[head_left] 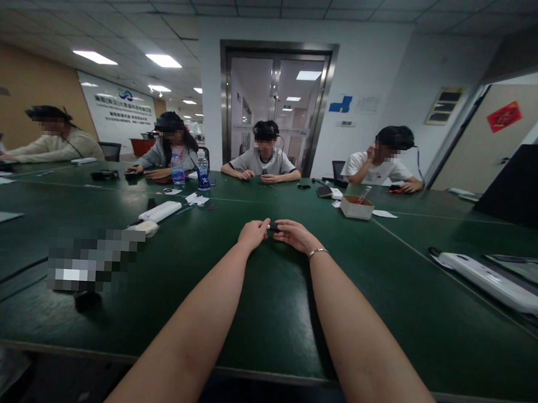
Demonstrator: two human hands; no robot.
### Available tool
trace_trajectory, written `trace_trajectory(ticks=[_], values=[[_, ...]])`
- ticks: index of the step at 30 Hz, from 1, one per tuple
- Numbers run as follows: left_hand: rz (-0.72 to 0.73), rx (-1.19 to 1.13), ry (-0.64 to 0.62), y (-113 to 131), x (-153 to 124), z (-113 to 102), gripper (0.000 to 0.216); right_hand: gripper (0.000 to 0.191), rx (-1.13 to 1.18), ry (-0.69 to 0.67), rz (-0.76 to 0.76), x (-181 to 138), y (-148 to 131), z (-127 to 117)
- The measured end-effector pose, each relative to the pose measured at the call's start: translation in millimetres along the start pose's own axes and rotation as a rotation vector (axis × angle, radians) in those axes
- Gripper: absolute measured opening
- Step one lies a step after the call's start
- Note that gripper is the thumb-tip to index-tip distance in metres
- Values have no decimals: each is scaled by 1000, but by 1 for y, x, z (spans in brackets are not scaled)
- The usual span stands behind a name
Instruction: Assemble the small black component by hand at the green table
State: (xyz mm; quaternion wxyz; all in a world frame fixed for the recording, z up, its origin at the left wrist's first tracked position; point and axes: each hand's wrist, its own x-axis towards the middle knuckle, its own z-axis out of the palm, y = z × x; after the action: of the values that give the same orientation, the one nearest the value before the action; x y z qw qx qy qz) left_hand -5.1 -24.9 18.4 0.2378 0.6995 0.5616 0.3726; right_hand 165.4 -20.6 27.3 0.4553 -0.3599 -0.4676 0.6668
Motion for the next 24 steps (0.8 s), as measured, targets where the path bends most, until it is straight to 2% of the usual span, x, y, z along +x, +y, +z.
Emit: trace_trajectory(ticks=[6, 16, 20, 24], values=[[1, -1, 19, -1, 0, 1, 56, 18, 16, -10, -5, 0, 0, 0], [12, -89, 39, -8, 6, 9, 30, 11, 51, 37, -9, 5, 3, -1], [72, -168, 45, -13, 9, 14, 13, 7, 53, 60, -15, 6, 4, -2], [136, -214, 66, -15, 10, 15, 13, 5, 44, 64, -14, 4, 3, -1]])
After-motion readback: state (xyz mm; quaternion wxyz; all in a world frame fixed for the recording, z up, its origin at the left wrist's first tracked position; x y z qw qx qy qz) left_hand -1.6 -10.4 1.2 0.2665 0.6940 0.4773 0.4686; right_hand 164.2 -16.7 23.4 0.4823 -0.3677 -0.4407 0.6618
